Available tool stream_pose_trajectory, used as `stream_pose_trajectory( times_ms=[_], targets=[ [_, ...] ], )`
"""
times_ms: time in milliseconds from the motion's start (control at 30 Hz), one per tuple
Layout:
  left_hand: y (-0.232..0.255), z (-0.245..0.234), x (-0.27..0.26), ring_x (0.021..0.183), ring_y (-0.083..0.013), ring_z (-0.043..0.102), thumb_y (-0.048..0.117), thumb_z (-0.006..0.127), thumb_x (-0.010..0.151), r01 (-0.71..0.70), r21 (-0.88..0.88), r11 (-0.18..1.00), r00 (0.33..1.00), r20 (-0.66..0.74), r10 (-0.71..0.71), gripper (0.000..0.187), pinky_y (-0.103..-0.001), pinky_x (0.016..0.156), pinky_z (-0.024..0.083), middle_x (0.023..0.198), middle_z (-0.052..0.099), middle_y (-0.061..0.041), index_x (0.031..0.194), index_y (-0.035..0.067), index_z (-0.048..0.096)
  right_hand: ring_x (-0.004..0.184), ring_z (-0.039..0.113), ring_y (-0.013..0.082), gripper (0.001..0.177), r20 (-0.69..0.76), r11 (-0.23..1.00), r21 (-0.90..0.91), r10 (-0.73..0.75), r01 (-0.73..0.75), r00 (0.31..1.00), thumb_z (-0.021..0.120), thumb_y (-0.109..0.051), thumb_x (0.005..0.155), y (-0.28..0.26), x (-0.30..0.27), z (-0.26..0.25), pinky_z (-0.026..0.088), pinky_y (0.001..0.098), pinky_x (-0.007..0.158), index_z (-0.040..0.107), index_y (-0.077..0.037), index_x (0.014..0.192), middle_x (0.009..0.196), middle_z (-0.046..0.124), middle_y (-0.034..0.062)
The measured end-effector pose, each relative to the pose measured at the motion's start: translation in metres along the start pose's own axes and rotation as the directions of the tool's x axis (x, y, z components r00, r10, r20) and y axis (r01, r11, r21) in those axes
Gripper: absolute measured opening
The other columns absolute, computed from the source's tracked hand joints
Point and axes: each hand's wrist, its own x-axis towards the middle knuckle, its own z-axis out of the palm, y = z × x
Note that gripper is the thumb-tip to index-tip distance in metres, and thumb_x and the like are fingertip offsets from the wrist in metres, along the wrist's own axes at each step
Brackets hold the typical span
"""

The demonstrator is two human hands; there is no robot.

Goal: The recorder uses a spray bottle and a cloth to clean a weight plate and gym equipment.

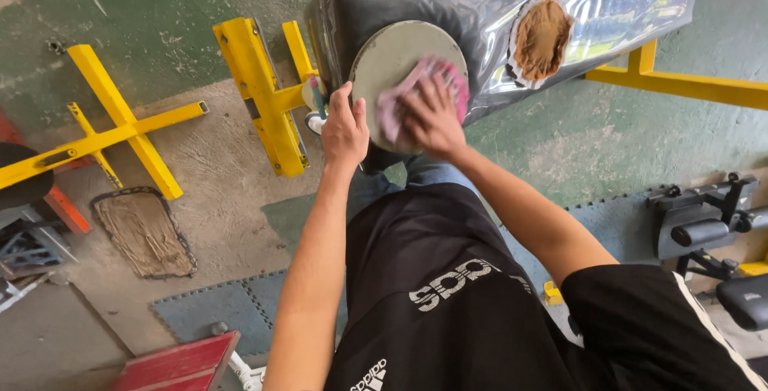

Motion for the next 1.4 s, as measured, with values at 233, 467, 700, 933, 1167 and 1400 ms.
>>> stream_pose_trajectory(
  times_ms=[233,467,700,933,1167,1400],
  targets=[
    [-0.005,0.009,-0.001,0.126,-0.0422,0.057,0.035,0.045,0.111,-0.032,-0.109,0.994,0.999,-0.047,0.027,0.043,-0.046,0.099,0.05,0.138,0.058,-0.022,0.14,0.003,0.049,0.157,0.007,0.0472,0.06,-0.185,0.986,0.007,0.164,-0.165,0.969,0.062,-0.033,0.106,-0.013,0.109,-0.013,0.004,0.0684,0.122,0.042,-0.025,0.162,0.172,0.016,0.0179],
    [-0.021,0.037,-0.001,0.117,-0.0404,0.057,0.034,0.05,0.113,0.194,-0.092,0.977,0.971,-0.122,-0.205,0.037,-0.046,0.107,0.046,0.129,0.062,-0.021,0.13,0.003,0.056,0.159,0.015,0.0458,0.071,0.123,0.949,0.107,-0.307,0.295,0.944,0.073,-0.027,0.094,-0.028,0.031,-0.042,0.018,0.066,0.126,0.045,-0.031,0.159,0.174,0.021,0.0105],
    [-0.004,0.074,-0.005,0.136,-0.0427,0.042,0.043,0.069,0.092,0.408,-0.156,0.9,0.883,-0.181,-0.432,0.078,-0.052,0.117,0.031,0.144,0.044,-0.025,0.152,0.004,0.037,0.157,0.022,0.0447,0.065,-0.023,0.999,-0.001,-0.034,0.034,0.999,0.073,-0.018,0.098,0.068,0.005,-0.047,0.022,0.0604,0.126,0.048,-0.026,0.158,0.171,0.026,0.0173],
    [0.019,0.079,0.011,0.155,-0.0458,0.007,0.061,0.065,0.094,0.678,-0.072,0.731,0.717,-0.155,-0.68,0.087,-0.066,0.119,0.008,0.167,0.011,-0.019,0.157,0.015,0.026,0.132,0.058,0.0385,0.054,-0.059,0.877,0.369,0.354,-0.309,0.933,0.063,-0.014,0.097,0.068,0.055,-0.062,0.045,0.0453,0.114,0.051,-0.009,0.15,0.143,0.06,0.0206],
    [0.01,0.073,0.009,0.156,-0.0486,-0.001,0.064,0.073,0.083,0.546,-0.079,0.834,0.829,-0.09,-0.551,0.11,-0.067,0.12,0.002,0.172,0.002,-0.018,0.164,0.022,0.011,0.097,0.07,0.0228,0.04,0.17,0.649,0.556,0.522,-0.519,0.836,0.063,-0.027,0.097,0.107,0.07,-0.073,0.054,0.0344,0.087,0.068,-0.002,0.128,0.109,0.074,0.0127],
    [0.004,0.06,0.017,0.156,-0.0429,0.002,0.06,0.077,0.08,0.565,-0.091,0.82,0.824,0.015,-0.567,0.116,-0.064,0.12,0.004,0.171,0.006,-0.015,0.164,0.021,0.006,0.073,0.063,0.017,0.041,0.57,0.286,0.586,0.519,-0.758,0.637,0.082,-0.032,0.092,0.101,0.072,-0.086,0.05,0.0337,0.066,0.072,0.005,0.107,0.091,0.07,0.0096]
  ],
)
